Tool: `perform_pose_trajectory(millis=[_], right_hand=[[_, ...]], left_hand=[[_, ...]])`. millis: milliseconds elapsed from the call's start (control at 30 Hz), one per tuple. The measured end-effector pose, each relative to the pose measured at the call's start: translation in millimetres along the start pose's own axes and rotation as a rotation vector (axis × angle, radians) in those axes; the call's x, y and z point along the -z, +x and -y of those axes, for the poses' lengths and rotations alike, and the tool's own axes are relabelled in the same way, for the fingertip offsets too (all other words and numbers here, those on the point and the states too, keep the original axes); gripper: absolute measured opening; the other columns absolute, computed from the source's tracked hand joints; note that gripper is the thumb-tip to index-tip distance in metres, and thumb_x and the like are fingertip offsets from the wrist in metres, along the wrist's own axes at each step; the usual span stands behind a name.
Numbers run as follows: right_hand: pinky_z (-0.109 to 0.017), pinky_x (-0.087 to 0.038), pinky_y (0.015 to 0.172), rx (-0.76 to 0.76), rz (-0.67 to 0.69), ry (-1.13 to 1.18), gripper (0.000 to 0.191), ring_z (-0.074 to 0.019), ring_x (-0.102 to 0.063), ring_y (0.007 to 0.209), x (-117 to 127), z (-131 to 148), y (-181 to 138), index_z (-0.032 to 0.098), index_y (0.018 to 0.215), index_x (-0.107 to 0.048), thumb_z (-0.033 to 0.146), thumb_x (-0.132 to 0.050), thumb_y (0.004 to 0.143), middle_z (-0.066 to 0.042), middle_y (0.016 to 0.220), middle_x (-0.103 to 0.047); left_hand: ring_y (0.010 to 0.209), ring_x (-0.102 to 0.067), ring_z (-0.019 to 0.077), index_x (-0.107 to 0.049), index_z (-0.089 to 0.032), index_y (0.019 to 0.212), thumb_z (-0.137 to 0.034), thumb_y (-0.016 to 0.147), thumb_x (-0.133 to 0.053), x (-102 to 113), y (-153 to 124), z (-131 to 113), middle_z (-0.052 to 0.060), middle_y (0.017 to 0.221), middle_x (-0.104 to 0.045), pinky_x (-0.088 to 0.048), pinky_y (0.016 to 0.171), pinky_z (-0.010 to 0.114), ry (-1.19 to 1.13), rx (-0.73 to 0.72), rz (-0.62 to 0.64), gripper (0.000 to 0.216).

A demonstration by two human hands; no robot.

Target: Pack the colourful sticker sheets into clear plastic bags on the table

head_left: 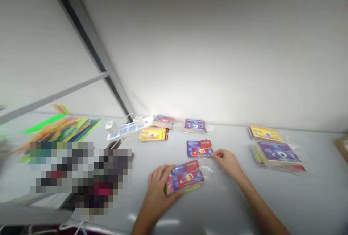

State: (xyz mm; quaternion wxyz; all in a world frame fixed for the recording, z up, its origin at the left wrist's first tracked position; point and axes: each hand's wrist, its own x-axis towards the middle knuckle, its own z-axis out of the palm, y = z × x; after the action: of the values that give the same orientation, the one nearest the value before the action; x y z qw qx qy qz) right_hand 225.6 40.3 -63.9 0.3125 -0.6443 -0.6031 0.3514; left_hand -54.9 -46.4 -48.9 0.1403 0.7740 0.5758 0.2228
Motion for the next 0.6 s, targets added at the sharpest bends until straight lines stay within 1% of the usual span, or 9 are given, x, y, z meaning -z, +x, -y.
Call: perform_pose_trajectory(millis=[100, 233, 400, 500, 600], right_hand=[[-0.025, -0.033, 0.05, -0.001, 0.043, 0.074, 0.031, -0.0144, -0.048, 0.051, 8.3, -0.6, 0.4, 0.018, 0.058, -0.053, 0.045, -0.047, 0.072, -0.001, 0.053, -0.053], [-0.025, -0.033, 0.049, 0.013, 0.073, 0.159, 0.035, -0.0128, -0.044, 0.049, 30.2, 0.3, -6.4, 0.019, 0.059, -0.05, 0.048, -0.042, 0.077, 0.001, 0.05, -0.048], [-0.025, -0.033, 0.053, 0.056, 0.096, 0.217, 0.034, -0.0125, -0.043, 0.053, 64.9, -6.1, -20.7, 0.018, 0.06, -0.053, 0.048, -0.05, 0.075, 0.002, 0.053, -0.048], [-0.027, -0.032, 0.055, 0.06, 0.202, 0.225, 0.034, -0.0133, -0.042, 0.055, 77.6, -9.6, -30.9, 0.019, 0.056, -0.049, 0.047, -0.052, 0.075, 0.001, 0.054, -0.046], [-0.027, -0.032, 0.056, 0.036, 0.325, 0.229, 0.034, -0.0138, -0.041, 0.057, 78.8, -8.1, -40.6, 0.02, 0.056, -0.047, 0.046, -0.051, 0.077, 0.002, 0.055, -0.044]], left_hand=[[0.115, -0.042, 0.0296, -0.042, -0.027, 0.128, -0.054, 0.071, -0.06, 0.9, -0.5, -0.5, 0.008, 0.122, -0.05, -0.034, 0.095, 0.046, -0.005, 0.001, 0.007, 0.065], [0.113, -0.043, 0.0307, -0.042, -0.028, 0.128, -0.053, 0.071, -0.061, 1.1, -0.6, -1.2, 0.008, 0.121, -0.051, -0.034, 0.095, 0.046, -0.015, -0.002, 0.003, 0.066], [0.112, -0.044, 0.0286, -0.045, -0.027, 0.126, -0.053, 0.07, -0.062, 0.4, -0.5, -1.5, 0.008, 0.12, -0.051, -0.035, 0.094, 0.044, 0.001, -0.002, -0.014, 0.064], [0.112, -0.044, 0.0293, -0.044, -0.027, 0.127, -0.054, 0.071, -0.06, 0.4, 0.0, -1.5, 0.007, 0.12, -0.052, -0.035, 0.094, 0.045, -0.003, -0.009, -0.015, 0.064], [0.112, -0.044, 0.0305, -0.043, -0.027, 0.128, -0.054, 0.071, -0.06, 0.1, 0.3, -1.0, 0.008, 0.12, -0.052, -0.035, 0.094, 0.046, -0.007, -0.006, -0.01, 0.065]])
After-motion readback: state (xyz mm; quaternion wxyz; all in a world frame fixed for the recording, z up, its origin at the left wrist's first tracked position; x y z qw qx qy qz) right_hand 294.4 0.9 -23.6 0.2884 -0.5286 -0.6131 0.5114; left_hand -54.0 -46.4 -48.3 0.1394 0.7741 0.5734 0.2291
